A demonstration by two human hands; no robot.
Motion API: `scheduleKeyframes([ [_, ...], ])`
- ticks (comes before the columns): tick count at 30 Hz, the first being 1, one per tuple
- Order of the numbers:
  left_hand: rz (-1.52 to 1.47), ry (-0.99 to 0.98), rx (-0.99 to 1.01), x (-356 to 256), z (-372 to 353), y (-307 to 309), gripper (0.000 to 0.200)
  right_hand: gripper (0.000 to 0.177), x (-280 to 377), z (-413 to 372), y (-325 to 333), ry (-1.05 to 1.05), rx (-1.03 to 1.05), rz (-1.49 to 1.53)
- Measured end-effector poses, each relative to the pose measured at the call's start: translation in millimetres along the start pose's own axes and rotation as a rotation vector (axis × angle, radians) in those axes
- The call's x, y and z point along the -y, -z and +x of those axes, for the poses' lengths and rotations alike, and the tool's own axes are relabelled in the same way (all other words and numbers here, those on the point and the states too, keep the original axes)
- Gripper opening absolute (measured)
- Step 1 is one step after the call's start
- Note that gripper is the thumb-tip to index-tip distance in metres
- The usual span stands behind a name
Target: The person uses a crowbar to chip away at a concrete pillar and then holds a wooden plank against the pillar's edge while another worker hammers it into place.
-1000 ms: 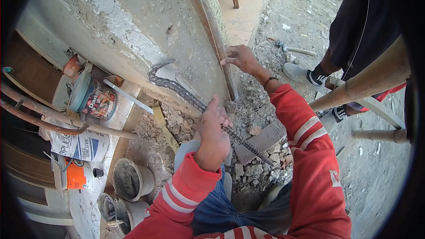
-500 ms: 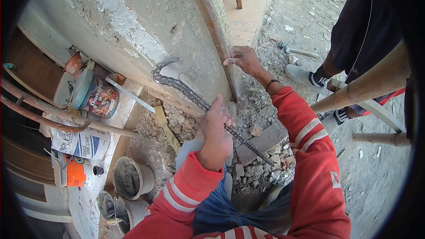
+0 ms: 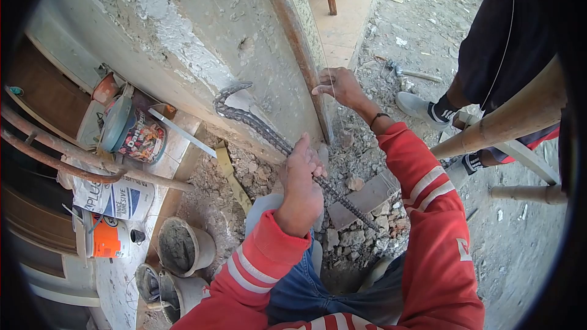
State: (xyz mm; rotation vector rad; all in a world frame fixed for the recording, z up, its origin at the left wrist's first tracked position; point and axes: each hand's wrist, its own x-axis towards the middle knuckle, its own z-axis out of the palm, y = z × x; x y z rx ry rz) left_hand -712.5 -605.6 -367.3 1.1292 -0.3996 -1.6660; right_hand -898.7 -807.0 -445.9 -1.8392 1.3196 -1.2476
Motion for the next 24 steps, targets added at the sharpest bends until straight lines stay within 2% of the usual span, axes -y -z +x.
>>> scheduleKeyframes([
  [3, 0.002, 0.013, -0.023, 0.9, 1.2, -1.4, 0.032, 0.051, 9.0, -3.1, 0.3, -0.042, 0.011, -0.009],
  [5, 0.007, 0.008, -0.017, 1.5, 2.5, -0.5, 0.031, 0.05, 3.1, -1.4, -4.2, 0.108, -0.087, -0.21],
  [8, 0.004, -0.02, 0.041, 3.4, 1.9, 0.7, 0.032, 0.048, 12.2, -0.6, 1.4, 0.047, -0.033, -0.323],
  [9, 0.01, -0.019, 0.027, 3.4, -0.3, -0.6, 0.034, 0.048, 6.4, -0.3, -1.1, 0.048, -0.034, -0.324],
  [11, 0.016, -0.022, 0.022, 2.1, -1.0, -2.0, 0.036, 0.046, -4.5, 1.7, -5.7, 0.074, -0.106, -0.118],
  [24, 0.02, -0.03, 0.047, 0.4, -1.1, 2.9, 0.037, 0.037, -5.6, 7.9, 1.1, -0.041, -0.037, -0.065],
])
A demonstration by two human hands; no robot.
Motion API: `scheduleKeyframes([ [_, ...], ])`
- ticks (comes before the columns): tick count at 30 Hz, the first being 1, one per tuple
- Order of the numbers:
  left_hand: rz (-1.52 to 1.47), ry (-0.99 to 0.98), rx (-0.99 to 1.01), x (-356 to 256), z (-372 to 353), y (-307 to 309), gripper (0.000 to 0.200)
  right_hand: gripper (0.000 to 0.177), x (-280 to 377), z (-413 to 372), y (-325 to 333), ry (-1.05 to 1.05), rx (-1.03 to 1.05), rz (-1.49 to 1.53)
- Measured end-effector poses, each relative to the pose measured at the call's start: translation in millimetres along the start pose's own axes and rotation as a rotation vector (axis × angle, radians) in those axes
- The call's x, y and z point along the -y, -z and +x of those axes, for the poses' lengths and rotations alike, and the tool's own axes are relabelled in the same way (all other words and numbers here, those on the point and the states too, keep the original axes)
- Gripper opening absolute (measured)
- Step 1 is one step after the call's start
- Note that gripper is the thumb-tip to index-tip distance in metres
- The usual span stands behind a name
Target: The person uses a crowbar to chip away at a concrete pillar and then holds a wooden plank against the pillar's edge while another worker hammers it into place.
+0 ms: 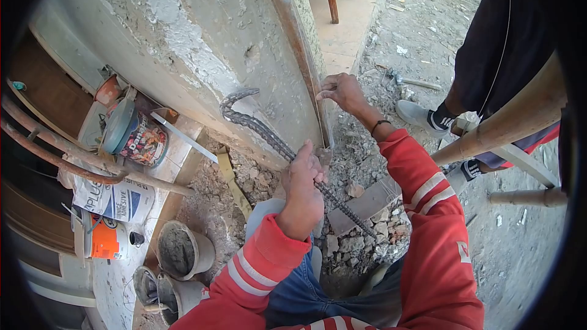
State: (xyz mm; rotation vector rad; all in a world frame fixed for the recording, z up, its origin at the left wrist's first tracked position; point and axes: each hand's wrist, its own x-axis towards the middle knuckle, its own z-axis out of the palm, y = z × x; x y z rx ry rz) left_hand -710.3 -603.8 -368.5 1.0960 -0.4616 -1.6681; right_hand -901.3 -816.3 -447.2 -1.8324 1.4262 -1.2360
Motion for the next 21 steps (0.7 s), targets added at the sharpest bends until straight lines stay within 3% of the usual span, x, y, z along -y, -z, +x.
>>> scheduleKeyframes([
  [5, 0.004, 0.004, 0.013, 1.4, -0.5, -1.9, 0.037, 0.03, 14.2, -8.1, 0.3, 0.099, -0.069, -0.151],
  [9, -0.005, -0.011, -0.008, 2.0, -4.1, -3.3, 0.036, 0.034, 23.0, -8.2, 4.7, 0.069, -0.035, -0.208],
  [11, 0.005, 0.01, -0.009, 1.1, -3.5, -3.7, 0.035, 0.053, 9.2, -2.7, 0.2, 0.122, -0.045, -0.221],
  [18, -0.017, -0.021, -0.025, 0.6, -6.2, -6.3, 0.03, 0.048, -3.0, 3.3, -0.9, 0.132, -0.024, -0.203],
  [21, -0.023, -0.01, -0.034, 1.1, -2.5, -3.8, 0.027, 0.042, -10.2, 5.8, -3.7, 0.137, -0.012, -0.056],
])
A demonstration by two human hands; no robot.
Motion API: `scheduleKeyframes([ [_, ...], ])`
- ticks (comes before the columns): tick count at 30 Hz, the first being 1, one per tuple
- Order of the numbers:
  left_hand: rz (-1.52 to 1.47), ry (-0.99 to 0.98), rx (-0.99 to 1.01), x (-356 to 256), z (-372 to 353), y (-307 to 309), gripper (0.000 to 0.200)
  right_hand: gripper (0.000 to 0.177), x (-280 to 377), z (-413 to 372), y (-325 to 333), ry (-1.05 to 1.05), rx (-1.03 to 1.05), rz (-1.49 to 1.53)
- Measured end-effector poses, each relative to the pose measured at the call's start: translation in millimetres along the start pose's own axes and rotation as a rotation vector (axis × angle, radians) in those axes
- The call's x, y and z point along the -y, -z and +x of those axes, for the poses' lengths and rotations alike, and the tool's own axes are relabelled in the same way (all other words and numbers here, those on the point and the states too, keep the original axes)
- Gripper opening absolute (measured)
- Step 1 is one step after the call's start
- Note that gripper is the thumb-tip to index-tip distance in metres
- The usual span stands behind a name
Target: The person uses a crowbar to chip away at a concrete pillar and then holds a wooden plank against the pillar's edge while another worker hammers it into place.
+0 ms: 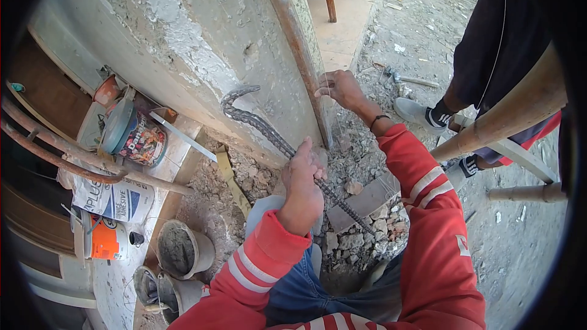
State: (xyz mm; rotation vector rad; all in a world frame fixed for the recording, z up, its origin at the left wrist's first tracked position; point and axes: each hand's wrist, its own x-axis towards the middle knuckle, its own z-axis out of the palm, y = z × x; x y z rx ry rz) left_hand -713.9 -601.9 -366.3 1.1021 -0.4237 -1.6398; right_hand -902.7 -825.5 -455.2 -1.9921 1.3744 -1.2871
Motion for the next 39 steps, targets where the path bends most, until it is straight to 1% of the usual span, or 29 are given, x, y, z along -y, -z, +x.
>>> scheduleKeyframes([
  [2, -0.001, 0.011, -0.003, 1.2, 4.2, 4.3, 0.027, 0.03, 4.8, -0.7, 5.9, -0.005, 0.02, 0.024],
  [3, 0.004, 0.009, 0.023, 1.8, 6.0, 6.9, 0.027, 0.03, 9.4, -2.0, 9.0, -0.012, 0.022, 0.024],
  [5, 0.012, 0.009, 0.048, 1.9, 6.7, 8.0, 0.027, 0.02, 19.7, -3.8, 14.3, -0.044, 0.053, 0.013],
  [8, 0.024, -0.002, 0.03, 1.4, 4.9, 7.6, 0.03, 0.016, 18.5, -6.1, 13.0, -0.061, 0.027, 0.048],
  [10, 0.014, 0.003, 0.06, 1.3, 5.6, 9.6, 0.031, 0.017, 16.6, -6.3, 12.0, -0.058, 0.016, 0.051],
  [12, 0.023, -0.003, 0.043, 0.7, 2.7, 7.4, 0.031, 0.018, 15.5, -6.0, 12.2, -0.048, 0.002, 0.052],
  [14, 0.03, -0.018, 0.033, 0.3, 1.4, 5.7, 0.03, 0.025, 15.7, -6.1, 12.3, -0.063, 0.002, 0.019],
  [15, 0.024, -0.014, 0.039, 0.4, 0.5, 6.3, 0.03, 0.025, 14.0, -4.0, 12.3, -0.049, -0.005, 0.019],
  [17, 0.018, -0.02, 0.05, -1.0, 0.6, 6.9, 0.03, 0.032, 6.9, -1.6, 9.6, -0.064, 0.014, 0.024],
  [19, 0.009, 0.026, 0.032, -1.0, 1.4, 7.9, 0.031, 0.034, 5.3, -0.8, 8.8, -0.048, 0.007, 0.016],
  [22, 0.002, 0.022, 0.079, -0.3, 3.0, 10.8, 0.034, 0.038, 7.2, 0.1, 10.8, -0.041, 0.002, -0.023],
  [24, 0.007, 0.023, 0.064, -0.8, 1.0, 7.4, 0.036, 0.041, 10.2, -0.8, 10.6, -0.044, 0.0, -0.053],
  [26, 0.013, 0.032, 0.047, -1.7, -2.2, 4.9, 0.037, 0.045, 11.6, -4.6, 8.7, 0.011, -0.111, -0.05],
  [30, 0.027, 0.049, 0.064, -2.9, -3.4, 5.5, 0.036, 0.041, 6.3, -3.0, 9.2, -0.032, -0.079, -0.01],
  [32, 0.025, 0.052, 0.077, -2.8, -3.5, 5.7, 0.036, 0.033, 5.9, -2.9, 9.5, -0.078, 0.0, -0.104],
  [35, 0.019, 0.049, 0.072, -5.0, -7.1, 1.5, 0.037, 0.029, 18.6, -5.9, 14.0, -0.112, 0.026, -0.093],
  [37, 0.007, 0.005, 0.017, -5.8, -10.8, -3.7, 0.035, 0.029, 23.8, -7.2, 16.8, -0.114, 0.031, -0.102],
  [39, -0.011, 0.017, 0.031, -3.8, -8.3, -0.7, 0.033, 0.029, 25.6, -7.0, 16.6, -0.112, 0.035, -0.11],
])
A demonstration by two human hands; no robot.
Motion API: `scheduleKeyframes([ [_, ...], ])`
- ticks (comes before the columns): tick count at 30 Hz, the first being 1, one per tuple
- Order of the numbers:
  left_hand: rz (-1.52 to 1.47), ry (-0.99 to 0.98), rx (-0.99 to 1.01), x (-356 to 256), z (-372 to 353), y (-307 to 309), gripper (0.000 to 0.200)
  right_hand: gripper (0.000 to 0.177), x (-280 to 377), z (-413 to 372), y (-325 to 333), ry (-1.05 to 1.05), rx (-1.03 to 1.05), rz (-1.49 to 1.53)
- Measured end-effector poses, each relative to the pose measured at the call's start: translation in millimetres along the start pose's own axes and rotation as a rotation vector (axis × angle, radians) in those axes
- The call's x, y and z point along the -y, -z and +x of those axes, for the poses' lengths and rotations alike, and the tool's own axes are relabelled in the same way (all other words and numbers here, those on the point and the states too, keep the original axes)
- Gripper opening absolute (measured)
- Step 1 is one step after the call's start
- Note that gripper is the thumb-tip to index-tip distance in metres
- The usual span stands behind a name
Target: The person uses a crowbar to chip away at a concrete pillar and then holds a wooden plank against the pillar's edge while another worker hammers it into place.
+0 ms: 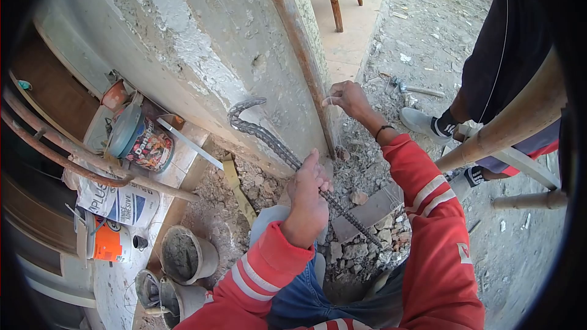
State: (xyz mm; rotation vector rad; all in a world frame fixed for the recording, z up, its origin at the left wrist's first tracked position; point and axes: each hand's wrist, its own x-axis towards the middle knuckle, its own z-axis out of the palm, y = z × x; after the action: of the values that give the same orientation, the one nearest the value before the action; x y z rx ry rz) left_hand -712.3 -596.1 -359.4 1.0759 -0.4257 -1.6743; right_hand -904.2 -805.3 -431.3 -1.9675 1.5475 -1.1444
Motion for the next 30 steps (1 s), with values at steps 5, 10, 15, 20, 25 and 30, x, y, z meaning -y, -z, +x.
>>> scheduleKeyframes([
  [5, -0.008, -0.02, -0.014, 0.0, -4.4, -3.7, 0.029, 0.032, -2.8, 5.2, -2.6, -0.006, -0.054, -0.026],
  [10, 0.012, -0.009, -0.013, 2.5, -3.1, -1.3, 0.03, 0.044, -5.1, 9.2, -4.3, 0.02, -0.091, -0.075],
  [15, 0.027, 0.006, 0.027, 3.7, -1.0, 4.6, 0.032, 0.077, 1.7, 7.1, -0.2, 0.063, -0.122, -0.172],
  [20, 0.043, -0.027, 0.036, 5.8, 0.8, 8.4, 0.035, 0.118, 5.9, 10.1, -0.7, 0.195, -0.253, -0.313],
  [25, 0.043, -0.009, -0.004, 4.0, -2.1, 5.2, 0.035, 0.126, 21.4, 0.7, 5.1, 0.229, -0.291, -0.407],
  [30, 0.027, -0.029, 0.001, 2.5, -5.3, 4.5, 0.034, 0.12, 26.6, -2.5, 10.3, 0.331, -0.325, -0.429],
])
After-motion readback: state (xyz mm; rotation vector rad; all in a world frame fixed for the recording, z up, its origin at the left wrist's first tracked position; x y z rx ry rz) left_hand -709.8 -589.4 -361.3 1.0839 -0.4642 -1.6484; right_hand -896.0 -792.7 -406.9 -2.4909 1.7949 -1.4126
